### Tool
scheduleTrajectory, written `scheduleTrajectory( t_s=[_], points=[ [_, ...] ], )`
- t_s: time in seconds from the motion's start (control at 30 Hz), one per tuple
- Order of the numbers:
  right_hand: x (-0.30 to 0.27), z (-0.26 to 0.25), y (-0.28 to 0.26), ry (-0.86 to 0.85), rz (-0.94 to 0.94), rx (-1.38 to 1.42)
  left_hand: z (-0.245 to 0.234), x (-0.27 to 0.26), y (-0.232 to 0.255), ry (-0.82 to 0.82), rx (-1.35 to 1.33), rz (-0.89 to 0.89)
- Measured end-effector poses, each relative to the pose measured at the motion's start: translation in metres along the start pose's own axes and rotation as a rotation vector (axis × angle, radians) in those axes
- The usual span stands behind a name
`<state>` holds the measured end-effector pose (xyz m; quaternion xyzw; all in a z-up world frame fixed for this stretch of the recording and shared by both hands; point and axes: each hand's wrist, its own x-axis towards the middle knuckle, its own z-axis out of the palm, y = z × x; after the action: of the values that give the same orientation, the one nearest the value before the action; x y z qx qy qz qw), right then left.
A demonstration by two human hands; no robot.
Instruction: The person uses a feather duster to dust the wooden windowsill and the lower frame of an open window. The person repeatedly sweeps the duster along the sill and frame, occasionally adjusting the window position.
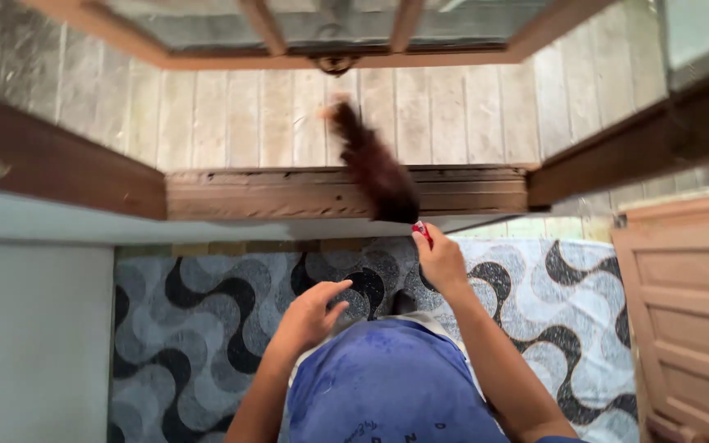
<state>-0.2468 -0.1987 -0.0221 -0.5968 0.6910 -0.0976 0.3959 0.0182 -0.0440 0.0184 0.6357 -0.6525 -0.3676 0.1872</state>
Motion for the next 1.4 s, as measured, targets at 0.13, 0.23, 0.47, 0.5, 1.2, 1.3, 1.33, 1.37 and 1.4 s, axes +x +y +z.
scheduleTrajectory(
  t_s=[0.13, 0.23, 0.47, 0.5, 1.2, 1.3, 1.33, 1.37, 1.4],
  points=[
    [-0.001, 0.041, 0.046, -0.110, 0.254, 0.649, 0.035, 0.036, 0.001, -0.069, -0.043, 0.123],
    [-0.028, 0.041, 0.034, -0.162, 0.314, 0.793, 0.061, 0.061, 0.012, -0.103, -0.219, 0.116],
    [-0.025, 0.065, 0.032, -0.143, 0.153, 0.815, 0.045, 0.088, 0.078, -0.221, -0.348, -0.162],
    [-0.025, 0.063, 0.032, -0.156, 0.127, 0.791, 0.031, 0.085, 0.097, -0.220, -0.362, -0.210],
    [-0.067, -0.056, 0.064, 0.256, 0.353, 0.944, -0.341, 0.235, 0.167, 0.857, 1.444, 1.052],
    [-0.060, -0.046, 0.083, 0.336, 0.334, 0.983, -0.318, 0.245, 0.134, 0.779, 1.576, 0.922],
    [-0.068, -0.047, 0.081, 0.332, 0.340, 0.978, -0.312, 0.249, 0.114, 0.773, 1.573, 0.918],
    [-0.071, -0.052, 0.077, 0.347, 0.331, 0.863, -0.308, 0.261, 0.099, 0.684, 1.598, 0.934],
    [-0.075, -0.057, 0.072, 0.361, 0.322, 0.748, -0.305, 0.272, 0.085, 0.595, 1.622, 0.949]
  ],
)
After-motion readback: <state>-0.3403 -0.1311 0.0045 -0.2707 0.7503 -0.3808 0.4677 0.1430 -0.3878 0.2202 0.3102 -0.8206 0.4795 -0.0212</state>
